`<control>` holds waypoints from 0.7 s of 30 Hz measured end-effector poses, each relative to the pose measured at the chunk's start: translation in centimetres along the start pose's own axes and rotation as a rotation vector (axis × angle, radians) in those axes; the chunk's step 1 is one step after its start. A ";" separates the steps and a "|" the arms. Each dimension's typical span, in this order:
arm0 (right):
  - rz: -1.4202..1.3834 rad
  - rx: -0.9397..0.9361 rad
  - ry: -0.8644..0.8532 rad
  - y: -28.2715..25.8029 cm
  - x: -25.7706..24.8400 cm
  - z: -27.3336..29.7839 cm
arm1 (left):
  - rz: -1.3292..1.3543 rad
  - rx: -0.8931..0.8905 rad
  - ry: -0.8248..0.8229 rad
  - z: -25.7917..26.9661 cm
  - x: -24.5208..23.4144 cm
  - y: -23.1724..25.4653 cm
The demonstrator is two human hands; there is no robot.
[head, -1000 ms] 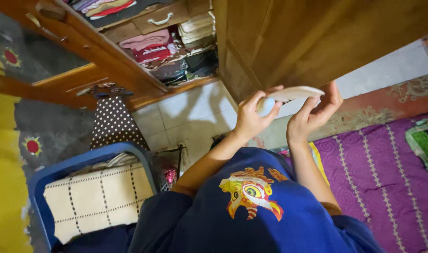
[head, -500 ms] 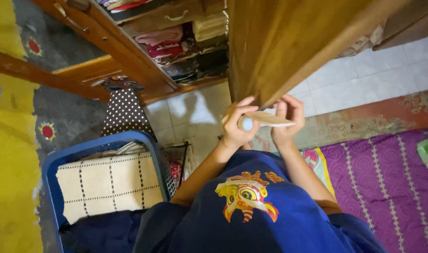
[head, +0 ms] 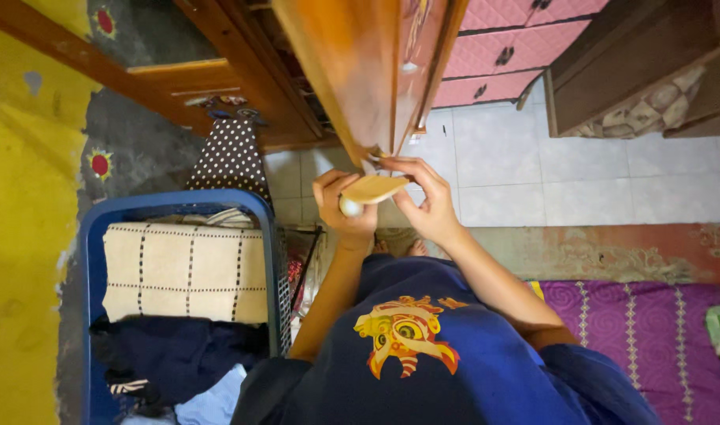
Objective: The person packs a white tote bag with personal items. They open a wardrobe drawer, select a compact mirror, a small bottle, and a hairbrush, then place them into the bag on a nearby table.
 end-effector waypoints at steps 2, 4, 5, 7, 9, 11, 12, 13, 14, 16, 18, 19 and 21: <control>0.047 -0.028 -0.043 -0.3 0.4 -1.1 | 0.008 0.000 -0.006 0.0 -0.1 -0.3; 0.099 -0.104 -0.091 -0.7 0.7 -2.1 | 0.046 0.044 -0.034 0.0 0.3 -0.2; 0.123 -0.116 -0.121 -0.8 0.9 -2.7 | 0.033 0.023 -0.035 0.0 0.5 -0.3; 0.171 -0.144 -0.181 -0.8 1.3 -3.9 | 0.010 -0.017 -0.034 -0.4 0.9 -0.7; 0.202 -0.141 -0.197 -0.9 1.5 -5.0 | -0.065 -0.012 -0.029 -1.1 1.3 -0.7; 0.235 -0.133 -0.222 -0.8 1.8 -5.9 | -0.119 -0.001 -0.015 -2.0 1.5 -0.8; 0.252 -0.126 -0.239 -0.5 2.0 -6.4 | -0.136 0.006 -0.004 -2.4 1.5 -1.1; 0.269 -0.119 -0.255 -0.3 2.2 -6.8 | -0.153 0.014 0.005 -2.9 1.5 -1.3; 0.258 -0.108 -0.264 0.0 2.4 -7.3 | -0.143 -0.007 0.008 -3.5 1.5 -1.8; 0.240 -0.086 -0.276 0.7 2.7 -8.4 | -0.117 -0.046 0.013 -4.7 1.6 -3.0; 0.205 -0.107 -0.282 1.3 3.3 -9.7 | -0.033 -0.158 0.049 -5.5 1.6 -4.5; 0.187 -0.119 -0.286 1.6 3.7 -10.5 | 0.009 -0.213 0.069 -6.0 1.7 -5.5; 0.148 -0.044 -0.297 2.7 4.7 -12.2 | -0.012 -0.177 0.077 -7.2 1.6 -7.2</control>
Point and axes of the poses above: each hand's wrist, its own z-axis away from the middle knuckle, its own x-axis out of the palm, y = z × x, the point moved 5 cm from there along -z, towards the middle knuckle, and after that the axes turned 8 degrees about x, right-handed, at the moved point
